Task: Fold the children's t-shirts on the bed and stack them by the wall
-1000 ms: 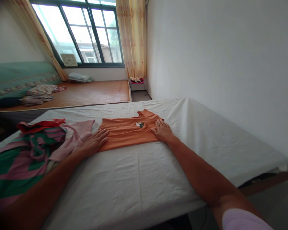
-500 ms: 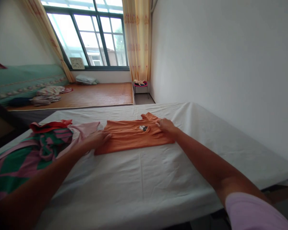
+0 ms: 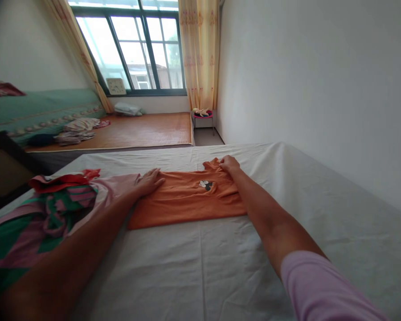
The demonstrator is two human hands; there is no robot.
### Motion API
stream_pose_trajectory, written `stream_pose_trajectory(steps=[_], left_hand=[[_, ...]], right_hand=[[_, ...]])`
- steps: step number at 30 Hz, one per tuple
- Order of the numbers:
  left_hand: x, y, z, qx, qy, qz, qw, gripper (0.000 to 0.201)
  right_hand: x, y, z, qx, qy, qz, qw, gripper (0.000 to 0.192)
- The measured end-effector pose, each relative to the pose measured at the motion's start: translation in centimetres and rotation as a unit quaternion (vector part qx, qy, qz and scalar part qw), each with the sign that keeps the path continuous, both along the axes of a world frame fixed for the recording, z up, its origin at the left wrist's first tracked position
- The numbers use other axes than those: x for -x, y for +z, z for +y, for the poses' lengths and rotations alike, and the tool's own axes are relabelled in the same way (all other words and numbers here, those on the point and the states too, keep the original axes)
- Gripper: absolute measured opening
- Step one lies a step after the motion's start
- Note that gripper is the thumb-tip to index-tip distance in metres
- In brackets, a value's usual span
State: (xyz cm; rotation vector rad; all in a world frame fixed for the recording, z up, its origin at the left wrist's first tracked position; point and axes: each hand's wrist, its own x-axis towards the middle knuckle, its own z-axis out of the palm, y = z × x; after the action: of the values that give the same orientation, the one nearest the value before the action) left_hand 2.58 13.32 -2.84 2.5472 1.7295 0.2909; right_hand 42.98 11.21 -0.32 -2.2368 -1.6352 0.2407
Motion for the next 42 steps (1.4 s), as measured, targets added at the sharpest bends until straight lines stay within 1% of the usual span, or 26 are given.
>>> stream_pose_trajectory(steps=[2, 4, 7, 8, 11, 13, 14, 16, 18, 19, 20, 22, 25, 27, 30, 32, 34, 37, 39, 40, 42], left_hand=[[0.3, -0.3, 0.4, 0.006, 0.012, -0.002, 1.000, 0.075], [0.6, 0.1, 0.9, 0.011, 0.011, 0.002, 1.000, 0.076], [0.8, 1.2, 1.9, 0.003, -0.001, 0.004, 1.000, 0.060], [0.7, 1.6, 2.3, 0.000, -0.002, 0.008, 1.000, 0.054], [0.3, 3.1, 3.1, 0.013, -0.004, 0.032, 0.999, 0.039], [-0.1, 4.3, 2.9, 0.035, -0.009, 0.039, 0.999, 0.031], [-0.2, 5.0, 2.6, 0.040, -0.013, 0.036, 0.998, 0.029], [-0.1, 6.4, 1.3, 0.020, -0.028, 0.015, 0.999, 0.029], [0.3, 7.6, -0.8, -0.027, -0.055, -0.021, 0.998, 0.028], [0.7, 8.0, -2.1, -0.049, -0.071, -0.037, 0.996, 0.027], [1.1, 8.2, -3.5, -0.064, -0.087, -0.045, 0.993, 0.026], [1.9, 8.2, -6.2, -0.080, -0.116, -0.042, 0.989, 0.024], [2.7, 7.2, -9.5, -0.075, -0.140, -0.020, 0.987, 0.023], [2.8, 6.3, -11.0, -0.060, -0.136, -0.019, 0.989, 0.025], [2.7, 5.3, -12.3, -0.052, -0.108, -0.024, 0.993, 0.029], [2.7, 5.0, -12.7, -0.055, -0.084, -0.022, 0.995, 0.030], [2.7, 4.8, -12.9, -0.066, -0.053, -0.019, 0.996, 0.032], [2.9, 4.7, -12.9, -0.092, -0.011, -0.015, 0.996, 0.034], [2.8, 4.6, -12.7, -0.088, -0.008, -0.013, 0.996, 0.035], [2.7, 4.6, -12.6, -0.081, -0.013, -0.012, 0.997, 0.035], [2.6, 4.5, -12.6, -0.068, -0.023, -0.017, 0.997, 0.034]], right_hand=[[-1.0, -0.2, 0.3, -0.003, -0.011, 0.029, 1.000, 0.017], [-1.6, -0.4, 0.5, -0.016, -0.018, 0.065, 0.998, 0.016], [-1.2, -0.3, 0.6, -0.030, -0.011, 0.109, 0.994, 0.022], [-0.8, -0.1, 0.6, -0.028, -0.006, 0.142, 0.989, 0.024], [0.7, 1.1, 0.1, -0.008, 0.026, 0.275, 0.961, 0.021], [1.2, 2.3, -0.9, -0.006, 0.050, 0.334, 0.941, 0.019], [1.3, 2.9, -1.6, -0.015, 0.062, 0.349, 0.935, 0.019], [0.9, 4.2, -3.5, -0.048, 0.102, 0.405, 0.907, 0.023], [-0.1, 5.1, -6.0, -0.070, 0.169, 0.461, 0.869, 0.029], [-0.7, 5.4, -7.4, -0.070, 0.201, 0.476, 0.853, 0.032], [-1.3, 5.6, -8.8, -0.061, 0.225, 0.479, 0.846, 0.035], [-2.3, 5.5, -11.7, -0.028, 0.251, 0.455, 0.854, 0.038], [-2.9, 4.9, -15.2, 0.013, 0.282, 0.400, 0.872, 0.035], [-2.9, 4.5, -16.8, 0.035, 0.304, 0.359, 0.882, 0.031], [-2.8, 4.0, -18.2, 0.045, 0.315, 0.315, 0.894, 0.024], [-2.8, 3.7, -18.5, 0.037, 0.304, 0.298, 0.904, 0.023], [-2.8, 3.6, -18.5, 0.012, 0.267, 0.277, 0.923, 0.025], [-2.4, 3.7, -17.9, -0.074, 0.207, 0.230, 0.948, 0.031], [-1.9, 3.9, -17.0, -0.130, 0.194, 0.172, 0.957, 0.032], [-1.7, 4.0, -16.4, -0.142, 0.191, 0.133, 0.962, 0.032], [-1.4, 3.9, -15.0, -0.138, 0.167, 0.044, 0.975, 0.033]])
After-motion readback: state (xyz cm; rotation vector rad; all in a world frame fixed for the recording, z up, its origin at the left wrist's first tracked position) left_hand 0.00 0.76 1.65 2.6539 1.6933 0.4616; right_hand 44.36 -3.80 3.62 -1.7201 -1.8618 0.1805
